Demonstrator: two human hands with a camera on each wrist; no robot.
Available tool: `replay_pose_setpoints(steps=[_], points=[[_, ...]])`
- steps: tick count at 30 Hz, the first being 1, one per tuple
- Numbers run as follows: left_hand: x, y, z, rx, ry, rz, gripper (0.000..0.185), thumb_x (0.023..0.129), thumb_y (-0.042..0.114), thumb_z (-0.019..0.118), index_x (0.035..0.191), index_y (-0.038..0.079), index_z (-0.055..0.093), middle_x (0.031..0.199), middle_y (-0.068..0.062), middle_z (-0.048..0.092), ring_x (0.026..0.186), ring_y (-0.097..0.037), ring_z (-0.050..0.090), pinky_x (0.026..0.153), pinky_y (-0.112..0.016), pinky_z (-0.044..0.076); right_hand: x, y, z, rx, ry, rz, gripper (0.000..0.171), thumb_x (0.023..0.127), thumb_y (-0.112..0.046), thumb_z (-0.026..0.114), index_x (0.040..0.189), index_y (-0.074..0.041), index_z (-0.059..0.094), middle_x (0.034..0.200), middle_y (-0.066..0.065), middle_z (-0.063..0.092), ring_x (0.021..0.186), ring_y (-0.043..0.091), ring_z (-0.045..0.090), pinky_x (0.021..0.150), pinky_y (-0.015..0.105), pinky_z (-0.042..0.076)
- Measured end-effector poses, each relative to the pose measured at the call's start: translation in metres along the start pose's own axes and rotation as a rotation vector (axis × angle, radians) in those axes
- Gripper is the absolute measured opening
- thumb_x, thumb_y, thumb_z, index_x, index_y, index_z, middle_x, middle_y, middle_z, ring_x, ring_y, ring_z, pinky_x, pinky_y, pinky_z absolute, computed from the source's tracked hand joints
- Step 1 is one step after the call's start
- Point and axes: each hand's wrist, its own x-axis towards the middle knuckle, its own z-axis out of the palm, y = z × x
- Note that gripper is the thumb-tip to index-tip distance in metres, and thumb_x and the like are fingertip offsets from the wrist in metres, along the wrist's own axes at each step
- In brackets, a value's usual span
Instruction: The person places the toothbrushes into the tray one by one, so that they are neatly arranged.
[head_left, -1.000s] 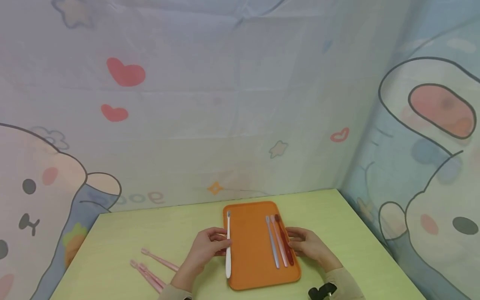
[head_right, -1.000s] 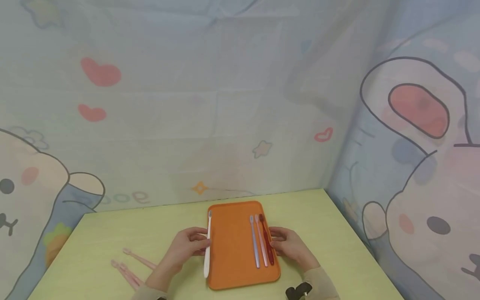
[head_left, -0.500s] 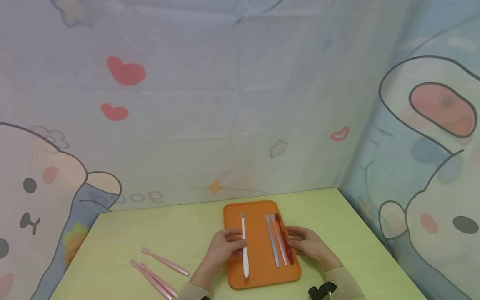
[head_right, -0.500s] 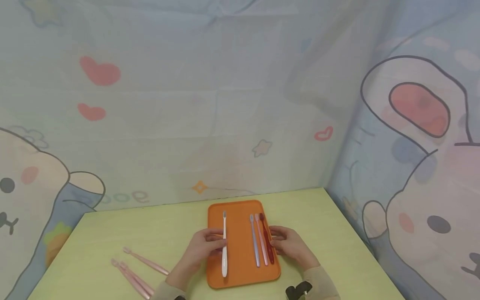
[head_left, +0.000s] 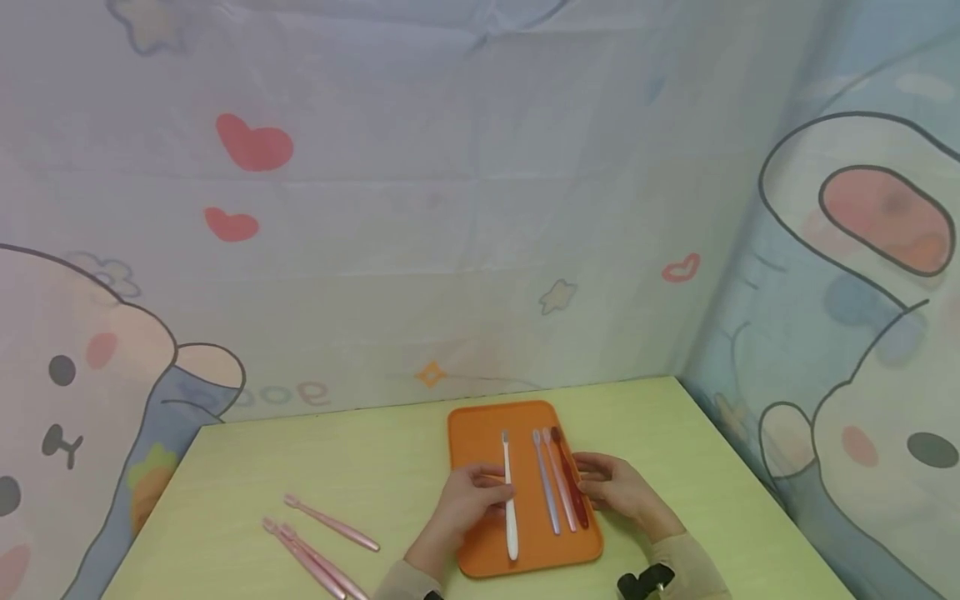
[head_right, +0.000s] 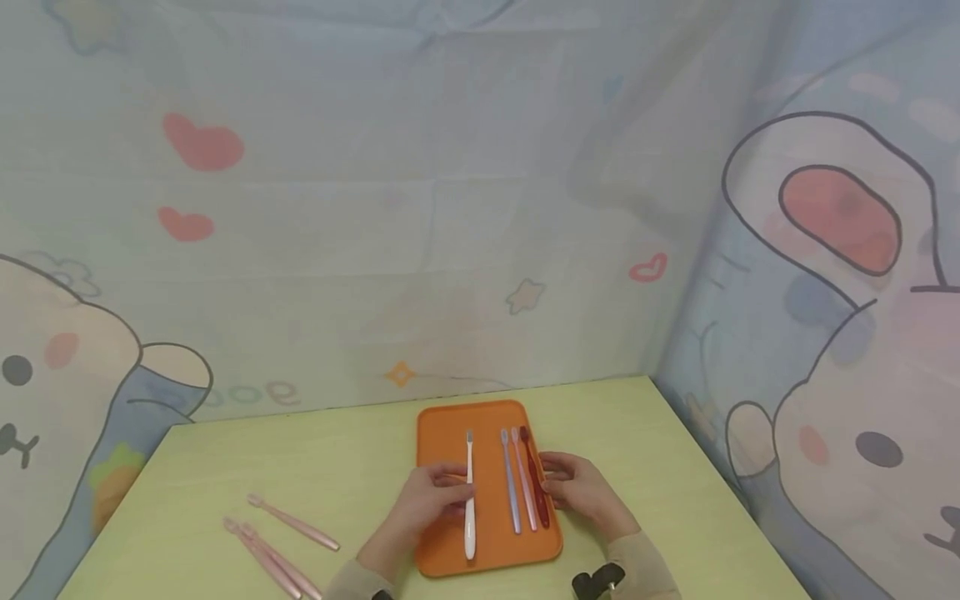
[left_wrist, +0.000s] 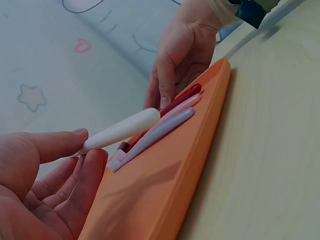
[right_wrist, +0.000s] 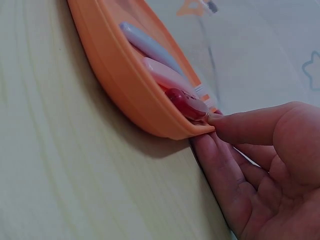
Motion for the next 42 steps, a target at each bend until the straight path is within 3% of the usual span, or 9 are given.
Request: replay_pose_setpoints(steps=[8, 19, 27, 42], points=[[0.003, -0.001, 0.014, -0.001, -0.018, 0.007, 0.038, 0.093, 0.001, 0.079, 0.127, -0.010, 0.066, 0.097, -0.012, 0.075, 0.075, -0.018, 0.072, 0.071, -0.036, 0.065, -0.002, 0.000, 0.001, 0.001, 0.012, -0.007, 0.057, 0.100, -0.002, 0.069, 0.152, 0.008, 0.050, 0.144, 0.028, 0.062, 0.119, 0.029, 0.068, 0.082, 0.036, 0.063], [0.008, -0.006, 0.027, 0.034, 0.014, -0.008, 0.036, 0.092, 0.000, 0.080, 0.125, -0.011, 0.067, 0.096, -0.013, 0.075, 0.071, -0.018, 0.070, 0.067, -0.037, 0.065, -0.004, 0.000, 0.001, 0.005, 0.009, -0.004, 0.057, 0.101, -0.003, 0.068, 0.153, 0.009, 0.049, 0.143, 0.028, 0.062, 0.119, 0.028, 0.068, 0.081, 0.035, 0.063], [0.012, -0.004, 0.030, 0.062, 0.051, -0.050, 0.035, 0.094, 0.003, 0.080, 0.125, -0.008, 0.068, 0.098, -0.012, 0.076, 0.071, -0.017, 0.070, 0.066, -0.032, 0.064, -0.003, 0.001, 0.001, -0.010, 0.002, -0.026, 0.058, 0.101, -0.003, 0.068, 0.153, 0.011, 0.047, 0.145, 0.031, 0.059, 0.119, 0.030, 0.068, 0.079, 0.036, 0.062], [0.019, 0.002, 0.036, 0.114, 0.097, -0.049, 0.033, 0.092, 0.003, 0.081, 0.121, -0.009, 0.068, 0.096, -0.013, 0.074, 0.071, -0.019, 0.071, 0.064, -0.034, 0.064, -0.003, -0.001, 0.001, -0.012, 0.016, -0.001, 0.057, 0.101, -0.003, 0.069, 0.153, 0.008, 0.050, 0.143, 0.027, 0.062, 0.120, 0.030, 0.068, 0.083, 0.036, 0.063]])
